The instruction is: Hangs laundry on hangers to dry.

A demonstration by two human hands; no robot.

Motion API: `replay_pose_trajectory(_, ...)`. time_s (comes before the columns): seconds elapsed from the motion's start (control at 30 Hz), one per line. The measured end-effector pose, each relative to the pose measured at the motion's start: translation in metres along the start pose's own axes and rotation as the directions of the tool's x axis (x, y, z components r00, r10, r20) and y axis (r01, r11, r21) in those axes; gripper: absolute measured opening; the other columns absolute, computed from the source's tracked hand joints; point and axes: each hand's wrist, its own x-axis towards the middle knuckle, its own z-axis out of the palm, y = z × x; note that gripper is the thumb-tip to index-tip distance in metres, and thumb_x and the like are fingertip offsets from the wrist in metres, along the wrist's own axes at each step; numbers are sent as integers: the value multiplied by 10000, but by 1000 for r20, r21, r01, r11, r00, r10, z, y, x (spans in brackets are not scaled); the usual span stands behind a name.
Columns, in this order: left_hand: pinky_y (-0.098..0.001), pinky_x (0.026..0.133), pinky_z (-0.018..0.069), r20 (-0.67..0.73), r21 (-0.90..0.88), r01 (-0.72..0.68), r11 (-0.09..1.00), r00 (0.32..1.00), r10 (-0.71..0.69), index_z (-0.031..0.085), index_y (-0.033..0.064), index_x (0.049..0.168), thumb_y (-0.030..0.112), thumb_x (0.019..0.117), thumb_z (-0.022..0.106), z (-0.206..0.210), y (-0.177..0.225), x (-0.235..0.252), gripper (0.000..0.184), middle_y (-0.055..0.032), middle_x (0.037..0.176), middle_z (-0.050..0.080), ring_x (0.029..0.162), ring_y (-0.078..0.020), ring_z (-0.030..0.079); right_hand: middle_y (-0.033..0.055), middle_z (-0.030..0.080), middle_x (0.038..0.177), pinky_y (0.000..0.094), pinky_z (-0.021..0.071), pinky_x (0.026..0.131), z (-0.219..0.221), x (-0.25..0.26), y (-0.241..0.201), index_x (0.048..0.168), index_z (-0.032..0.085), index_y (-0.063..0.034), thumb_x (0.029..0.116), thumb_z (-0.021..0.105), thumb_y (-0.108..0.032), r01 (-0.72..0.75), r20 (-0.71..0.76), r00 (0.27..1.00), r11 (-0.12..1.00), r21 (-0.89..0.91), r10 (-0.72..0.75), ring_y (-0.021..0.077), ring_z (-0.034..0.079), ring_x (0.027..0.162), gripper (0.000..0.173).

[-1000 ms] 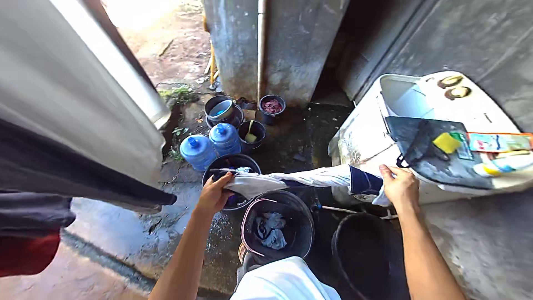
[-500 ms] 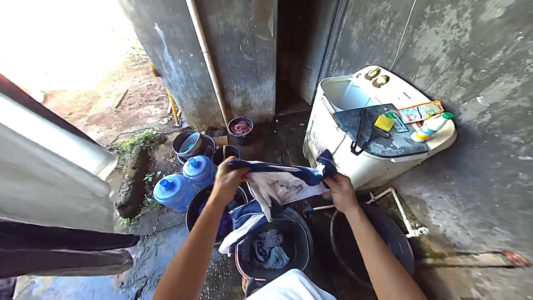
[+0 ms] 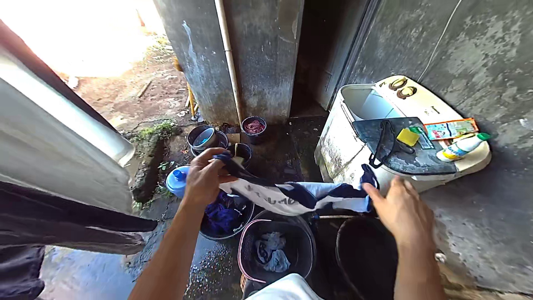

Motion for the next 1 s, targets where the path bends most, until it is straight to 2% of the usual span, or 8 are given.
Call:
replay_pose_trajectory(0.13, -325, 670, 590, 252, -78, 44, 996, 967, -23, 632, 77, 1102, 107, 1017, 435, 43, -10, -10, 216, -32, 854, 682, 742, -124, 665, 184, 552, 1476, 545, 440, 1126, 104, -11, -66, 1494, 506, -31, 864, 764, -524, 344, 181, 856, 794, 502, -485, 310, 533, 1364, 840)
replay_pose_trajectory(0.23, -326, 717, 578, 404, 102, -45, 994, 915, 0, 661, 35, 1074, 57, 958, 597, 57, -18, -2, 134, -61, 824, 704, 745, -131, 668, 68, 764, 1055, 316, 609, 899, 158, -1, -78, 1189, 717, -21, 881, 803, -262, 147, 315, 703, 564, 813, -638, 106, 733, 945, 400)
replay_pose_trajectory(0.5, -527, 701, 559, 220, 768, -219, 602, 973, 74, 680, 113, 1219, 67, 877, 773, 19, -6, 15, 357, -106, 906, 696, 765, -266, 664, 116, 714, 778, 372, 628, 540, 131, 3, -28, 1021, 649, 27, 1019, 624, -181, -122, 208, 974, 579, 806, -84, 208, 704, 590, 209)
replay_pose_trajectory(0.57, -507, 729, 580, 287, 747, -238, 620, 958, 23, 711, 108, 1166, 55, 881, 762, 21, -8, 7, 294, -91, 924, 719, 791, -240, 688, 115, 716, 956, 385, 628, 714, 121, -4, -36, 1167, 643, 13, 963, 685, -224, 35, 192, 958, 753, 657, -212, 195, 720, 787, 315)
replay_pose_trajectory(0.67, -398, 685, 586, 519, 607, -337, 720, 854, -38, 733, 117, 1074, -9, 847, 733, 41, -4, -8, 259, -30, 885, 714, 764, -155, 676, 184, 604, 1385, 457, 516, 1069, 121, -19, -90, 1433, 516, 13, 843, 822, -355, 234, 193, 847, 672, 703, -496, 259, 600, 1276, 760)
replay_pose_trajectory(0.8, -345, 581, 542, 542, 548, -419, 724, 837, 74, 714, 149, 1112, 34, 825, 782, 43, -18, -12, 317, 5, 783, 671, 649, -123, 623, 19, 695, 771, 284, 562, 658, 139, -21, -133, 948, 722, -35, 913, 729, -124, 259, 25, 852, 463, 848, -523, 65, 648, 692, 95)
replay_pose_trajectory(0.93, -388, 717, 542, 323, 500, -370, 783, 919, 228, 651, 64, 1257, 451, 804, 827, 17, -94, -29, 621, -63, 937, 638, 815, -175, 606, 12, 670, 764, 278, 547, 616, 122, -33, -141, 992, 648, -63, 928, 684, -77, 196, -8, 939, 516, 834, -344, 82, 626, 642, 75)
replay_pose_trajectory(1.0, -486, 852, 553, 227, 591, -266, 762, 961, 160, 688, 22, 1163, 445, 859, 773, 17, -145, -55, 528, -148, 1038, 679, 955, -275, 651, 2, 662, 760, 263, 533, 589, 116, -34, -139, 1025, 620, -72, 947, 664, -91, 218, -64, 955, 540, 813, -290, 71, 613, 622, 91)
